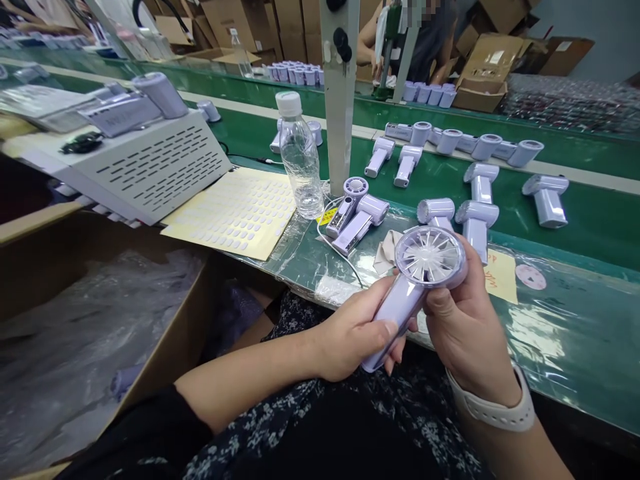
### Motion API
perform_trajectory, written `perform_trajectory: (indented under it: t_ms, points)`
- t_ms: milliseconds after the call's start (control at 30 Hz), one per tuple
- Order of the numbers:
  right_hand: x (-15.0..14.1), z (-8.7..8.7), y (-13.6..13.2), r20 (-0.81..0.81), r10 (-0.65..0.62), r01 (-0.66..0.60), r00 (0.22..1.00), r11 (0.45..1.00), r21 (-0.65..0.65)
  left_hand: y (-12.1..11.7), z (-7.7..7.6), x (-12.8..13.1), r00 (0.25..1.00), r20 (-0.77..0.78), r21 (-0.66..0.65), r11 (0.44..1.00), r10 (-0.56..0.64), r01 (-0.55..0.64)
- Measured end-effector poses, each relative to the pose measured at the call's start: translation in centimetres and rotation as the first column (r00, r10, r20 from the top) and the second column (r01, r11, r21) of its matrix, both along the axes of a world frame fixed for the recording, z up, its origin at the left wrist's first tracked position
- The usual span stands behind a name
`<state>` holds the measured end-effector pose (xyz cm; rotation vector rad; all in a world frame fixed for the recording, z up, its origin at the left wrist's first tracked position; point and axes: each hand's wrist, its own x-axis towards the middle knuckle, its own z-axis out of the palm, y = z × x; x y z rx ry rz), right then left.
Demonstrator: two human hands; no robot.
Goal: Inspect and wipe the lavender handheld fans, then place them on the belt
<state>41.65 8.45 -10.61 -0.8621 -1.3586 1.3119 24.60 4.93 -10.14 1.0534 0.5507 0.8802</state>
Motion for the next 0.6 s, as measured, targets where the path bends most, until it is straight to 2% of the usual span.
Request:
perform_trajectory:
  t_ms: [233,400,533,600]
  points:
    - [0.2,-0.1,-0.1,-0.029,-0.003,0.003,1.000,1.000,-0.016,0.0,-0.4,0.4,0.998,-0.015,-0.011,0.998,0.061,-0.061]
    - [0.2,-0.4,-0.1,0.039,-0.011,0.011,0.999,1.000,0.011,0.0,-0.7,0.6,0.998,0.013,-0.027,0.998,0.057,-0.057]
    - [0.4,-0.3,0.0,0.090,0.017,-0.017,0.996,1.000,-0.008,0.6,-2.0,0.7,0.995,0.097,-0.018,1.000,0.011,-0.010]
    - [1.9,0.2,0.5,0.154,-0.044,0.036,0.987,0.998,0.055,0.8,-3.1,0.5,0.995,0.097,0.044,0.999,-0.018,0.013]
